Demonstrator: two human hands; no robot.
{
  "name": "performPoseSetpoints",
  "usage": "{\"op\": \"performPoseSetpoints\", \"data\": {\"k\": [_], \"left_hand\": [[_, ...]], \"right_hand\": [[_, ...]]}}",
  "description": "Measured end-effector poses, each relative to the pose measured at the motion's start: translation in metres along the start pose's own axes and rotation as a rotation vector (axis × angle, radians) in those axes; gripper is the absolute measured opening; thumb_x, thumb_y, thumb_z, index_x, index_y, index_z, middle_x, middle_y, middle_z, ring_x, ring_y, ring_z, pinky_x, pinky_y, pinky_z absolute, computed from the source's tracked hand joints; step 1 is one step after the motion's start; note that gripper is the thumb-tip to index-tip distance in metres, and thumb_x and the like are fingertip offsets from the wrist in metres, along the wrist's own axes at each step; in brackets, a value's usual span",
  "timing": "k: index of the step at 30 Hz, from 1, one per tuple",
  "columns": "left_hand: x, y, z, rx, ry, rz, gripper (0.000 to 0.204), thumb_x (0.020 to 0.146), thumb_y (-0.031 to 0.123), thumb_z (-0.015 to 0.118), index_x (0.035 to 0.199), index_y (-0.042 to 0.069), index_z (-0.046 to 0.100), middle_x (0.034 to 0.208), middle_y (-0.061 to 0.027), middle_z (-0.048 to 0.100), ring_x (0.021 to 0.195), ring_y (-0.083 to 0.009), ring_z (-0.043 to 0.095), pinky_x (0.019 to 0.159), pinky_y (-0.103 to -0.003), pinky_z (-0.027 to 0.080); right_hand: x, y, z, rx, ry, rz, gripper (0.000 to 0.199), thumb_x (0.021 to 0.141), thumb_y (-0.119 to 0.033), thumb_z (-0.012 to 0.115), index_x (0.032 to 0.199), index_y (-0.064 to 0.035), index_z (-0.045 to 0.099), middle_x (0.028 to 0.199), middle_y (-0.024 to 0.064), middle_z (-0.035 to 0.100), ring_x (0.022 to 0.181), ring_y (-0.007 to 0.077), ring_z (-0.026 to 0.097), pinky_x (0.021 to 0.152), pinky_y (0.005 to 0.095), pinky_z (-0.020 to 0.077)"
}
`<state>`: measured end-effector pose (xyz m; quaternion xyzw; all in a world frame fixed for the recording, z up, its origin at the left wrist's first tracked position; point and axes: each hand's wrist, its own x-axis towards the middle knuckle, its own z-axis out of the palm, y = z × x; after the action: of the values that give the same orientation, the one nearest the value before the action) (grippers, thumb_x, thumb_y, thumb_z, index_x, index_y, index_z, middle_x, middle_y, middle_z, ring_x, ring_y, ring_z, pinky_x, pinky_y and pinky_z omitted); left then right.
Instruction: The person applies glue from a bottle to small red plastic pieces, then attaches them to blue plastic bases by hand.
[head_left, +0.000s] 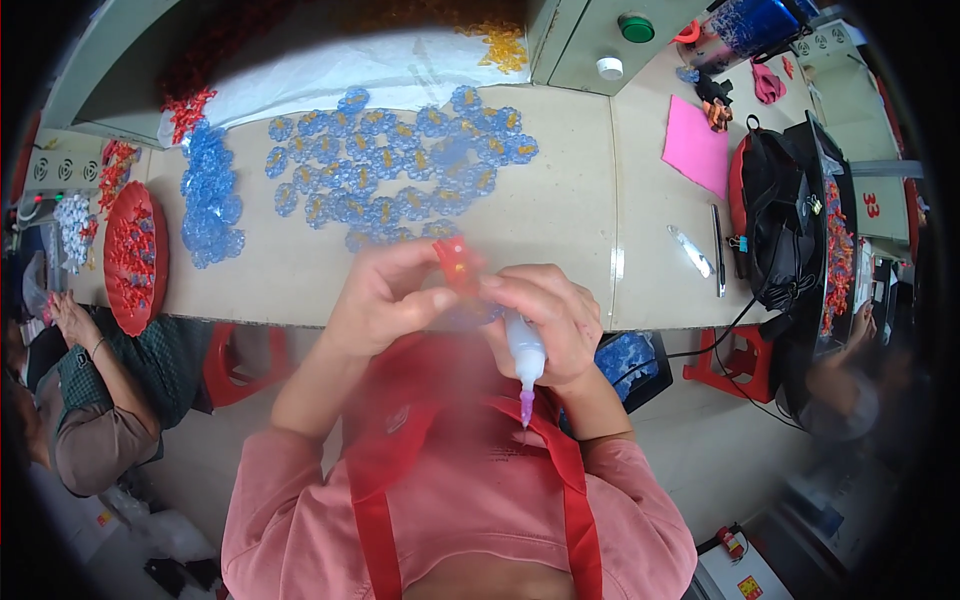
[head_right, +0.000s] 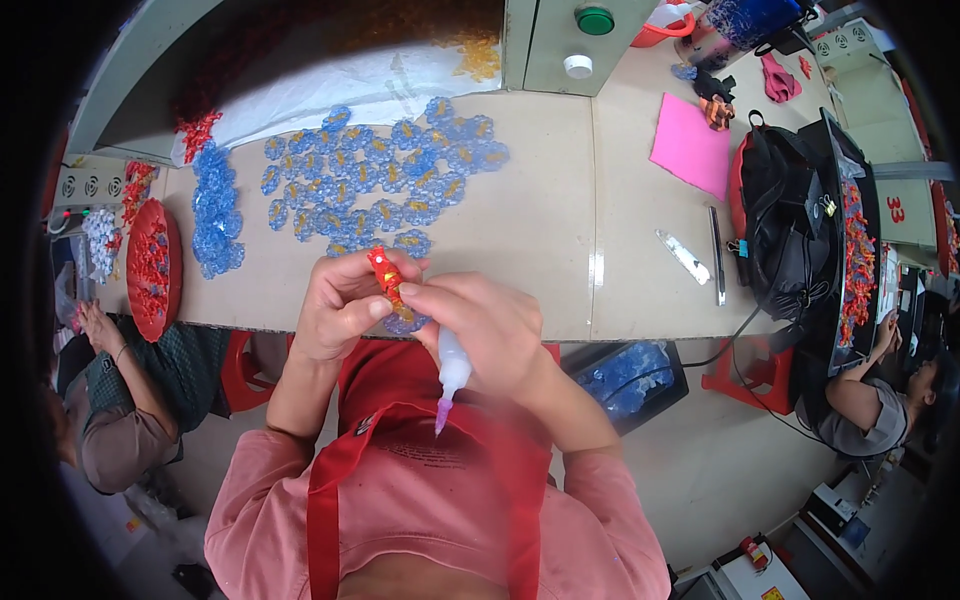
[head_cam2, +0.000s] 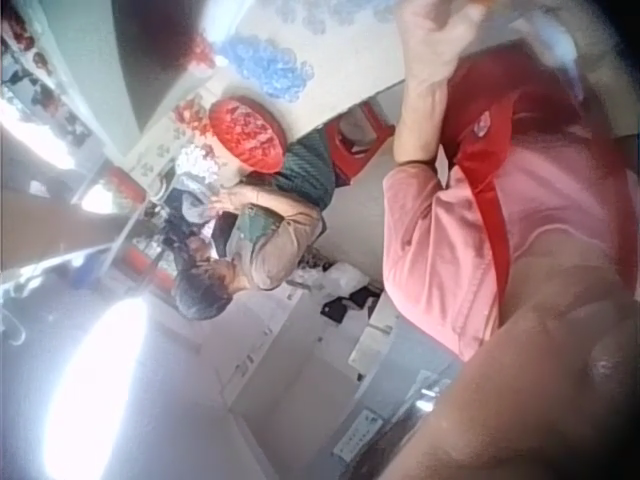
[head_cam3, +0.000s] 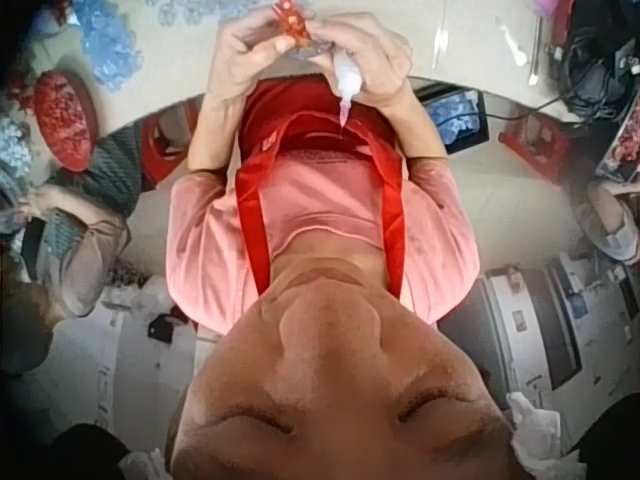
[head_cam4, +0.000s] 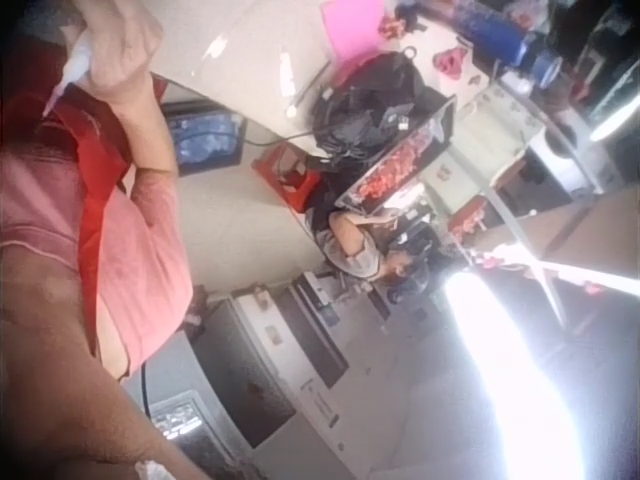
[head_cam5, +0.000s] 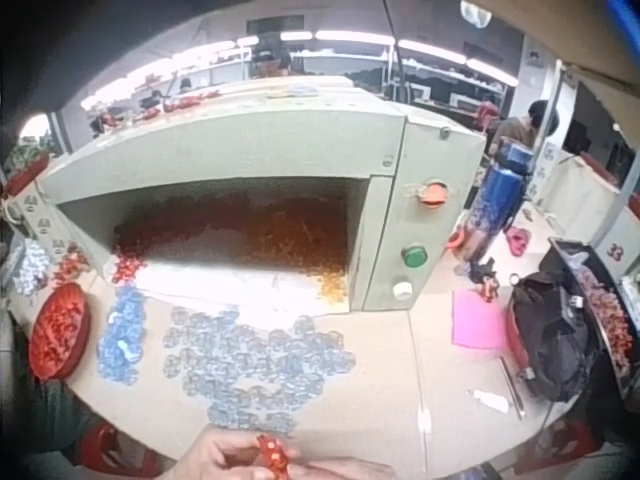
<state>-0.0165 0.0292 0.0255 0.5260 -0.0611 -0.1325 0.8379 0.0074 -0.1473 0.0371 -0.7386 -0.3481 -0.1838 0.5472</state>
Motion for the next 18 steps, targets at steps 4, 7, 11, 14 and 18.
{"op": "performPoseSetpoints", "data": {"k": [4, 7, 11, 14, 18], "left_hand": [[0.002, 0.007, 0.012, 0.055, 0.112, -0.040, 0.028, 0.076, -0.002, 0.056, 0.103, -0.004, 0.057, 0.101, -0.0072, 0.058, 0.096, -0.0144, 0.052, 0.087, -0.030, 0.039], [0.004, 0.006, 0.018, 0.107, 0.157, -0.039, 0.027, 0.078, -0.001, 0.054, 0.105, -0.004, 0.056, 0.099, -0.0055, 0.058, 0.095, -0.0121, 0.051, 0.086, -0.028, 0.039], [0.003, 0.002, 0.013, 0.142, 0.163, -0.109, 0.035, 0.082, 0.006, 0.051, 0.115, -0.007, 0.049, 0.108, -0.0110, 0.057, 0.099, -0.0142, 0.053, 0.088, -0.029, 0.039], [0.002, -0.001, 0.009, 0.119, 0.162, -0.130, 0.034, 0.084, 0.007, 0.051, 0.115, -0.007, 0.049, 0.108, -0.0109, 0.058, 0.098, -0.0131, 0.052, 0.088, -0.027, 0.039], [0.002, -0.003, 0.010, 0.162, 0.179, -0.070, 0.030, 0.086, 0.008, 0.052, 0.112, -0.006, 0.052, 0.102, -0.0100, 0.060, 0.093, -0.0122, 0.054, 0.085, -0.026, 0.041]], "right_hand": [[-0.004, 0.015, 0.006, 0.073, 0.066, 0.011, 0.027, 0.065, 0.000, 0.069, 0.091, -0.0031, 0.061, 0.078, 0.0119, 0.060, 0.062, 0.0212, 0.060, 0.052, 0.0271, 0.0479], [-0.010, 0.024, 0.007, 0.213, 0.090, 0.096, 0.026, 0.063, 0.002, 0.071, 0.087, -0.0025, 0.062, 0.077, 0.0127, 0.060, 0.064, 0.0196, 0.060, 0.052, 0.0251, 0.0470], [-0.016, 0.035, 0.006, 0.415, 0.129, 0.177, 0.025, 0.061, 0.003, 0.072, 0.083, -0.0012, 0.063, 0.078, 0.0138, 0.060, 0.067, 0.0187, 0.060, 0.055, 0.0246, 0.0465], [-0.023, 0.039, 0.006, 0.444, 0.136, 0.245, 0.024, 0.059, 0.004, 0.072, 0.081, -0.0002, 0.062, 0.078, 0.0145, 0.060, 0.068, 0.0192, 0.060, 0.058, 0.0263, 0.0472], [-0.024, 0.038, 0.006, 0.470, 0.114, 0.260, 0.024, 0.059, 0.005, 0.071, 0.080, 0.0010, 0.061, 0.079, 0.0152, 0.061, 0.069, 0.0204, 0.060, 0.060, 0.0274, 0.0475]]}}
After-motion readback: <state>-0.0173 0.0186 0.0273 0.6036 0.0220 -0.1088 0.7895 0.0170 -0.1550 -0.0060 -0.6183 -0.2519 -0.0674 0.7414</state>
